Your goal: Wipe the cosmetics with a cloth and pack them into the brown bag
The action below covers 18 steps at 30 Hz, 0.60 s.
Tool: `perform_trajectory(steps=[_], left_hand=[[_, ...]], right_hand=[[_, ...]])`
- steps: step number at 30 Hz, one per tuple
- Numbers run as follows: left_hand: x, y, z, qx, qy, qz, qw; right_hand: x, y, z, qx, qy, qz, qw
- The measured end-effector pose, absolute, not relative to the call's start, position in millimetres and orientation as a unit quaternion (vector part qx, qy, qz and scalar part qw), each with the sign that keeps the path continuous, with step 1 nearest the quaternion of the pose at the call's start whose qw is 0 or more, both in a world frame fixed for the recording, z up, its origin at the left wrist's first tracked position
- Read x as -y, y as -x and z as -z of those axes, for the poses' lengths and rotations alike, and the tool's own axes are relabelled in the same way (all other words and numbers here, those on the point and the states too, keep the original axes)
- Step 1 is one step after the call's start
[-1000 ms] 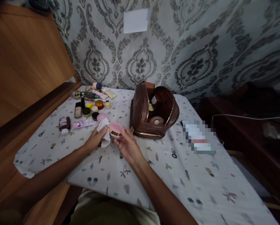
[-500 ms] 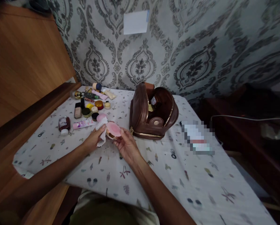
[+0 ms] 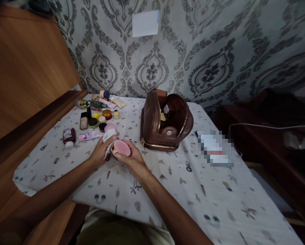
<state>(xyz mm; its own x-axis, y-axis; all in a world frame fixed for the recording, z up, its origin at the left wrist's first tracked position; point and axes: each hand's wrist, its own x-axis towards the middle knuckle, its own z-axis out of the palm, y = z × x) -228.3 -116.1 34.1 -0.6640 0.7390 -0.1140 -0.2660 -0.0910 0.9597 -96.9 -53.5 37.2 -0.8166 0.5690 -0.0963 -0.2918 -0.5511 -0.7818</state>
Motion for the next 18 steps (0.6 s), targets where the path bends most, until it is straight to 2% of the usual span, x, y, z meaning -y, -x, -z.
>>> perform_trajectory(steps=[8, 13, 16, 18], left_hand=[[122, 226, -36, -0.632, -0.329, -0.623, 0.324], [126, 221, -36, -0.635, -0.426, -0.569, 0.302], [129, 219, -39, -0.638, -0.416, -0.560, 0.326], [130, 220, -40, -0.664, -0.404, -0.550, 0.305]], right_hand=[[50, 98, -32, 0.267, 0.152, -0.928, 0.210], [56, 102, -36, 0.295, 0.127, -0.929, 0.183], [64, 106, -33, 0.337, 0.139, -0.916, 0.168], [66, 110, -26, 0.368, 0.170, -0.900, 0.161]])
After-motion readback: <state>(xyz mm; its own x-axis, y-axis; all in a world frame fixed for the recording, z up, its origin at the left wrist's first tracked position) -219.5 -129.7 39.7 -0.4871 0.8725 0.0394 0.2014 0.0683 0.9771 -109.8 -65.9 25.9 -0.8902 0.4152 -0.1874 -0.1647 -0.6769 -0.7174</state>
